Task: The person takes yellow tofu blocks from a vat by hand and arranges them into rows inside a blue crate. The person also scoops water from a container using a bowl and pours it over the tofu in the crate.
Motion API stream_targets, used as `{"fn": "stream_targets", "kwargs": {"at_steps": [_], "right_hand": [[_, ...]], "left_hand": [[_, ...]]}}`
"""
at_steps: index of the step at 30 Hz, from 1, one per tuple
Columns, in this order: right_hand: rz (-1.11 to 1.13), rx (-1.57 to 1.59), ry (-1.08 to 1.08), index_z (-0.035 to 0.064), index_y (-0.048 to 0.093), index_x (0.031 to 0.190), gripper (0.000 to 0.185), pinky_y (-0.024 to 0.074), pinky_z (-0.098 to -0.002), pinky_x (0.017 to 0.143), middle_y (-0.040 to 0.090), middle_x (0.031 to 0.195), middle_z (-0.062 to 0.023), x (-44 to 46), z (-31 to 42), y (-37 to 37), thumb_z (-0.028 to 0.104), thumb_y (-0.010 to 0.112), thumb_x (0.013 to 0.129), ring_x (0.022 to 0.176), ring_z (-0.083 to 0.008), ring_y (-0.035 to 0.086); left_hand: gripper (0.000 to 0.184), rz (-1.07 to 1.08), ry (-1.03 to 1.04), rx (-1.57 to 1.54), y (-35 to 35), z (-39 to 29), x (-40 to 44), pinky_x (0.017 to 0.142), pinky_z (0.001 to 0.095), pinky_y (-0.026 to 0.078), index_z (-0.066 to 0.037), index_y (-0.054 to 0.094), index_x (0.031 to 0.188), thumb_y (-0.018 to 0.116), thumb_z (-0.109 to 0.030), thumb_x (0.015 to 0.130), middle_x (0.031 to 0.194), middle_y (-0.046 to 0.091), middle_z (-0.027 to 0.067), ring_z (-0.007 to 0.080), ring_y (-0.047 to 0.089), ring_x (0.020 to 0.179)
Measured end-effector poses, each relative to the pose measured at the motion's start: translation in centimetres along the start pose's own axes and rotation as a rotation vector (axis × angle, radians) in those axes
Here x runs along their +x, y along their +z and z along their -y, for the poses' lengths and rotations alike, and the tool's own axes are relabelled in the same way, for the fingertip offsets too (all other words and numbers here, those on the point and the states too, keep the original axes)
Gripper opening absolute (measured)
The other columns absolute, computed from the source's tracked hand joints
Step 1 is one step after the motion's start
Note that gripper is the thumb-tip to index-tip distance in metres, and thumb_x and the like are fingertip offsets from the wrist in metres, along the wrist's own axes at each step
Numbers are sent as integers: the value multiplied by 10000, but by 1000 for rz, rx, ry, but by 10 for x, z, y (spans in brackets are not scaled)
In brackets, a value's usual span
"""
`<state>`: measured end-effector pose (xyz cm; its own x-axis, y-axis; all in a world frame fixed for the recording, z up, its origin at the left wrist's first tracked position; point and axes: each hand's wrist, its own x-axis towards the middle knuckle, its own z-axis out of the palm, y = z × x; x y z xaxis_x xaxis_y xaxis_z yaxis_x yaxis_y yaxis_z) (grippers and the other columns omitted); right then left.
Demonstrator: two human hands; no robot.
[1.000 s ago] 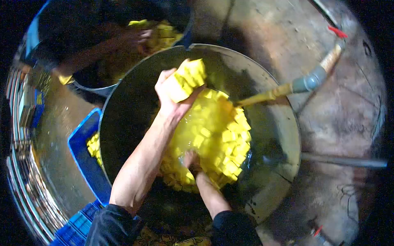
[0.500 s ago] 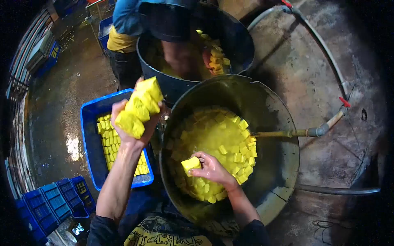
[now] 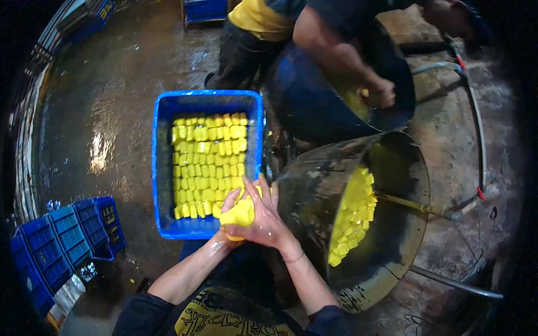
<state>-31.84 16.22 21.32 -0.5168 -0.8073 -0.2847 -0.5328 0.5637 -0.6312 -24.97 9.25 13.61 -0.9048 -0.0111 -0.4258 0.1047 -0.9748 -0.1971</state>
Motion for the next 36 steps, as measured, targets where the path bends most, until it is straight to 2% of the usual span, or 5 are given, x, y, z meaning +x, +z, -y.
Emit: {"fn": "stream_targets", "kwargs": {"at_steps": [7, 12, 17, 27, 36], "right_hand": [[451, 853, 450, -2, 570, 1146, 474, 406, -274, 917, 596, 1080, -80, 104, -84, 102, 254, 672, 759, 1021, -170, 539], [335, 181, 560, -66, 487, 1256, 917, 404, -365, 962, 596, 1089, -249, 149, -116, 170, 556, 723, 624, 1116, -373, 525], [-81, -324, 611, 55, 622, 1071, 598, 338, -675, 894, 247, 1409, -243, 81, -130, 289, 485, 737, 672, 1337, -448, 133], [-160, 526, 426, 5, 579, 1194, 505, 405, -357, 984, 584, 1193, -202, 28, -77, 105, 306, 688, 804, 1156, -311, 534], [-738, 582, 244, 13, 602, 1075, 333, 478, -343, 840, 607, 1099, -152, -180, -68, -154, 138, 687, 779, 987, -223, 606]], "left_hand": [[787, -299, 25, 298, -88, -80, 38, 841, 381, 478, -134, 538, 1139, 199, -777, 836, 1030, 602, 62, 207, 592, 953], [822, -626, 5, 638, -164, -129, 62, 970, 465, 396, -36, 401, 1360, 227, -690, 895, 1240, 539, 162, 284, 498, 1168], [808, -547, -382, 1546, -255, -139, 57, 1067, 542, 205, -8, 421, 1351, 207, -646, 905, 1393, 417, 205, 322, 368, 1306], [522, -713, 210, 1846, -220, -93, 66, 1016, 401, 342, -3, 547, 1206, 418, -438, 948, 1216, 562, 206, 343, 499, 1164], [183, 765, 816, 1812, 211, 150, 108, 783, 329, 452, -7, 585, 956, 586, 3, 773, 931, 580, 104, 214, 556, 864]]}}
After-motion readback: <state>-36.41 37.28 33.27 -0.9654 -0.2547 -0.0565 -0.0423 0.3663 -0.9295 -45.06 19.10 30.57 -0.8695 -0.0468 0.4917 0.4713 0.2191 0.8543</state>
